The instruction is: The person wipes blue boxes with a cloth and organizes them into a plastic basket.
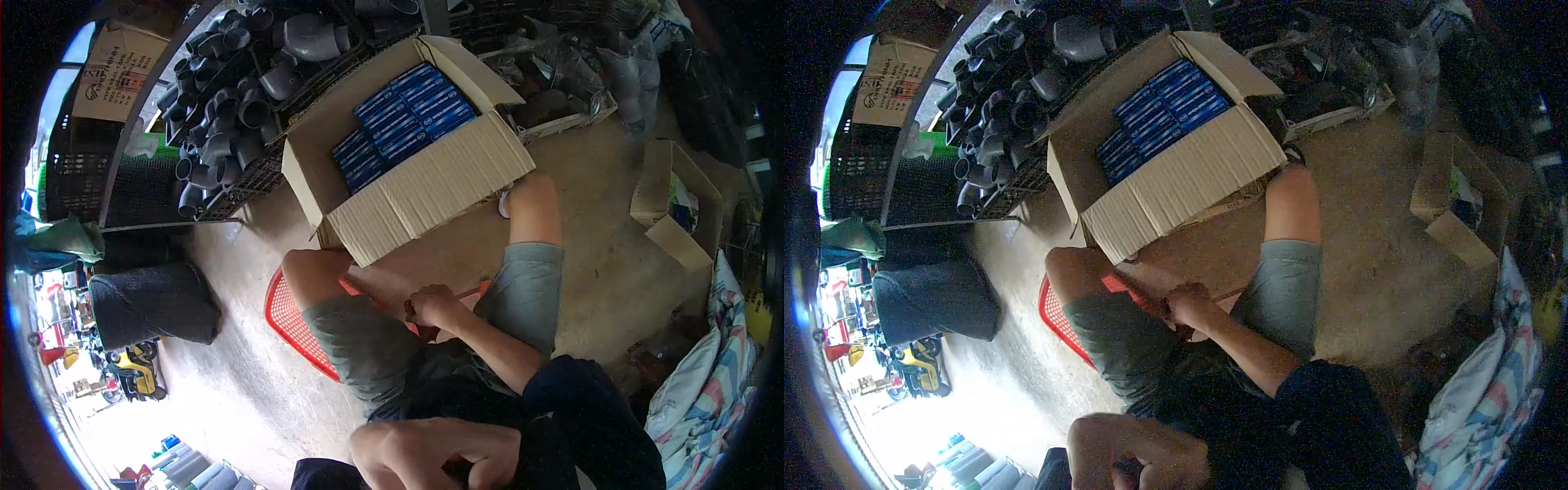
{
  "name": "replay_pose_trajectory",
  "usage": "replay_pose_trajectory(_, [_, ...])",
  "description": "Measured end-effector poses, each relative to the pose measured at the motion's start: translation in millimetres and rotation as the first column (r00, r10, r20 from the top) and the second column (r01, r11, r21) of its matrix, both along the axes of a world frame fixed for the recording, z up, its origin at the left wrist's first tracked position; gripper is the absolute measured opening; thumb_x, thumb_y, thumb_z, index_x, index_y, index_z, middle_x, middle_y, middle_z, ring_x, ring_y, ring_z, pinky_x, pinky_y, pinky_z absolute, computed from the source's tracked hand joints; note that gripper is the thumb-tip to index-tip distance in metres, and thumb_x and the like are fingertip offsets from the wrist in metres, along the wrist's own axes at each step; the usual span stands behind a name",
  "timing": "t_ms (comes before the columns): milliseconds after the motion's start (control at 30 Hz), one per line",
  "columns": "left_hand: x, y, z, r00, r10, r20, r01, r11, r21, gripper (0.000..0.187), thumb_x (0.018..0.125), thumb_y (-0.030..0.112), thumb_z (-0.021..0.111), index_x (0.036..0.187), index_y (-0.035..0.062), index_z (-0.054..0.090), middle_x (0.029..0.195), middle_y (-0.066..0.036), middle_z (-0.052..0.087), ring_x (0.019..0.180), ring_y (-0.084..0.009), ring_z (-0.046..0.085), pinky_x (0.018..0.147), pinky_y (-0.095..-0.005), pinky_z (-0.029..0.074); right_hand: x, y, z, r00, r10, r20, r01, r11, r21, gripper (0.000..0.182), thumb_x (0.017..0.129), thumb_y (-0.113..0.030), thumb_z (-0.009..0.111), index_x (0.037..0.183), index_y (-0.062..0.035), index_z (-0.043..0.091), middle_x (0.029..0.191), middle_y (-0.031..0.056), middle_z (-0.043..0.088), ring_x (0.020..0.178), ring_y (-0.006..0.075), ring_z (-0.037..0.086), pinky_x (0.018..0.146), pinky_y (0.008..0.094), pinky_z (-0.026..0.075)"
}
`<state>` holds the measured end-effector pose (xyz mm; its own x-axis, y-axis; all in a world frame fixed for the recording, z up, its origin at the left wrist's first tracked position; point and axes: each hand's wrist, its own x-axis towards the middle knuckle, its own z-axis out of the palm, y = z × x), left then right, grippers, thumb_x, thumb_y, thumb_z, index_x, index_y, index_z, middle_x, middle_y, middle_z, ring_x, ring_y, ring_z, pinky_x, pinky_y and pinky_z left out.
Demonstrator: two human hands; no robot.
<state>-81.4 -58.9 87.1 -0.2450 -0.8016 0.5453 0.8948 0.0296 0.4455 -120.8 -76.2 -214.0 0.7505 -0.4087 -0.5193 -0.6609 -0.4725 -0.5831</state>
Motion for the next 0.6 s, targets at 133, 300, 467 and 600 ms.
replay_pose_trajectory(133, [3.6,-6.1,-12.9,0.999,0.004,0.046,0.002,0.99,-0.138,0.021,0.087,0.005,0.074,0.108,0.0038,0.076,0.082,-0.008,0.053,0.069,-0.0181,0.049,0.06,-0.0299,0.04,4.0,1.7,-1.8,0.999,0.015,-0.033,-0.015,1.0,0.015,0.039,0.084,-0.048,0.065,0.095,-0.0111,0.075,0.096,0.0129,0.073,0.095,0.0326,0.069,0.083,0.0454,0.054])
replay_pose_trajectory(300, [28.5,-37.9,-31.5,0.982,-0.131,0.138,0.173,0.918,-0.356,0.021,0.095,0.005,0.06,0.112,-0.0073,0.066,0.078,-0.016,0.063,0.059,-0.0286,0.056,0.051,-0.0409,0.043,3.3,1.9,-16.8,0.999,0.034,-0.015,-0.033,0.999,0.042,0.033,0.082,-0.046,0.067,0.095,-0.0169,0.075,0.096,0.0103,0.073,0.095,0.0305,0.069,0.082,0.0452,0.055])
replay_pose_trajectory(467, [76.2,-49.9,-51.1,0.9,-0.059,0.431,0.082,0.996,-0.033,0.03,0.095,0.001,0.058,0.123,-0.0092,0.061,0.087,-0.013,0.065,0.082,-0.0235,0.065,0.073,-0.0312,0.052,-0.3,3.2,-17.2,0.999,-0.045,0.028,0.044,0.998,0.039,0.028,0.084,-0.043,0.065,0.095,-0.0189,0.074,0.098,0.009,0.073,0.097,0.028,0.069,0.082,0.0437,0.054])
replay_pose_trajectory(600, [112.3,-123.9,-56.2,0.339,0.046,0.94,-0.415,0.904,0.105,0.036,0.092,0.005,0.065,0.127,0.001,0.061,0.094,-0.01,0.069,0.091,-0.0177,0.067,0.079,-0.0324,0.054,0.0,-4.4,8.5,0.964,-0.232,0.133,0.219,0.97,0.105,0.025,0.087,-0.036,0.061,0.091,-0.0146,0.074,0.094,0.0102,0.073,0.091,0.0312,0.07,0.08,0.0428,0.054])
